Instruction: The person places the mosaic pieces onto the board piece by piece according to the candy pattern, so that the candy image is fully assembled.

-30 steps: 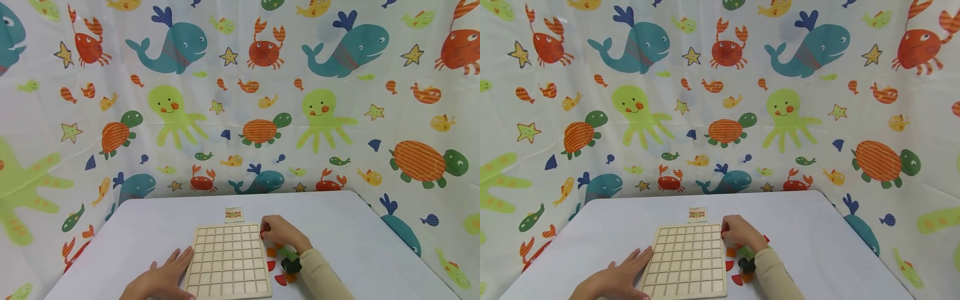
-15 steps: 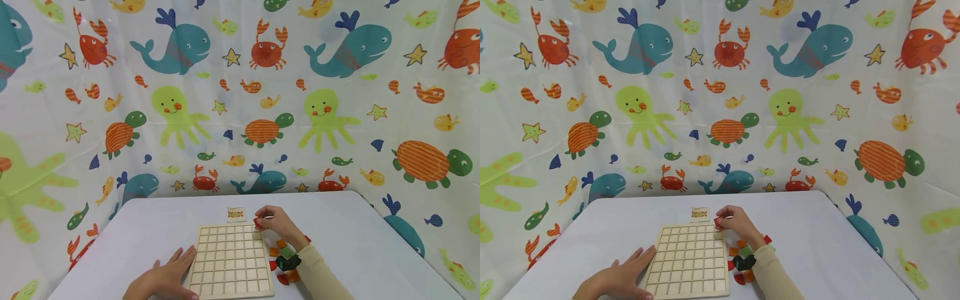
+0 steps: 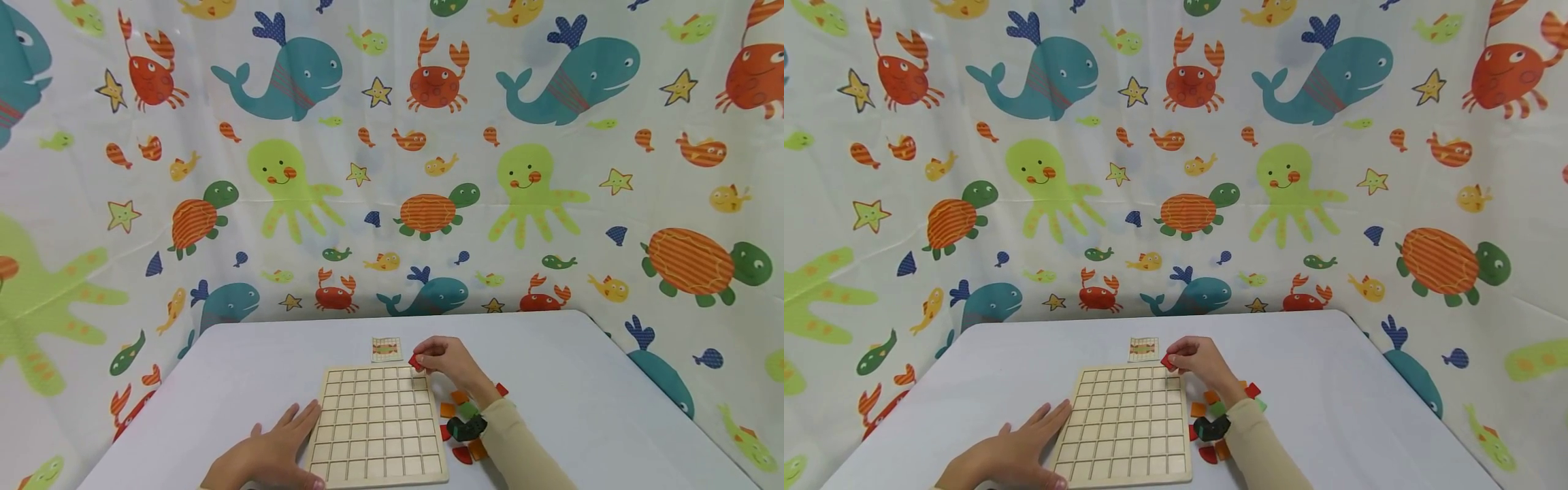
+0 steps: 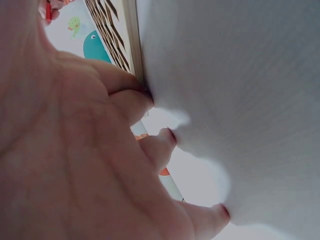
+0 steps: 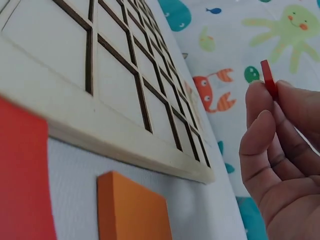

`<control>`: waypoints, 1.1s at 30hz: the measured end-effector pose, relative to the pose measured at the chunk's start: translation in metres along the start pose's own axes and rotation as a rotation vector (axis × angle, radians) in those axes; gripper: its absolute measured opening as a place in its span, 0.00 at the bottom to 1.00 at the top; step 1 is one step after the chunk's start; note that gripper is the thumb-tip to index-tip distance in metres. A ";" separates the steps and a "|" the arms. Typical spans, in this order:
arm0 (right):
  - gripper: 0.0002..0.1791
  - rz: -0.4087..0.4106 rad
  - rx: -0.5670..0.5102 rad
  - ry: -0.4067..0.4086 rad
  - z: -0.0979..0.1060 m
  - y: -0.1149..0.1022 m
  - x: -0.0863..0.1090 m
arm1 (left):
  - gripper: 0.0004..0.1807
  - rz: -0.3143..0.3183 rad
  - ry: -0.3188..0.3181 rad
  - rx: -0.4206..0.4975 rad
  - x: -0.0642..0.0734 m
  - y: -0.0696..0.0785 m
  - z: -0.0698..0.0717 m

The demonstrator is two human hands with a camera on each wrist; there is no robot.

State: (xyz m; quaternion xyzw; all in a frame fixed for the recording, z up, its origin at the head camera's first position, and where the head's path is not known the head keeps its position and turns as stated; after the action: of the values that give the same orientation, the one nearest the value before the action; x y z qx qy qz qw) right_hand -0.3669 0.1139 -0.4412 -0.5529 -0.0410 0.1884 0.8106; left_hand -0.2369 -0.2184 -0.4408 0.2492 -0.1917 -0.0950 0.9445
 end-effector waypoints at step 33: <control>0.03 0.060 0.087 -0.184 -0.126 -0.051 -0.032 | 0.58 0.026 -0.052 0.071 0.001 -0.010 0.007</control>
State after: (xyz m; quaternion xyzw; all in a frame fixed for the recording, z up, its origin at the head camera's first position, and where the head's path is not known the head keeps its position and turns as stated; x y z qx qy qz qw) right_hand -0.3487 -0.0243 -0.4382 -0.4984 -0.0906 0.2641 0.8208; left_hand -0.2394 -0.2306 -0.4400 0.2776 -0.2227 -0.0822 0.9309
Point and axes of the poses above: each hand's wrist, its own x-axis away from the middle knuckle, its own z-axis out of the back of the hand, y = z × x, the point moved 2 cm from there along -x, towards the middle knuckle, and after that the axes turned 10 degrees about x, right-handed, at the moved point
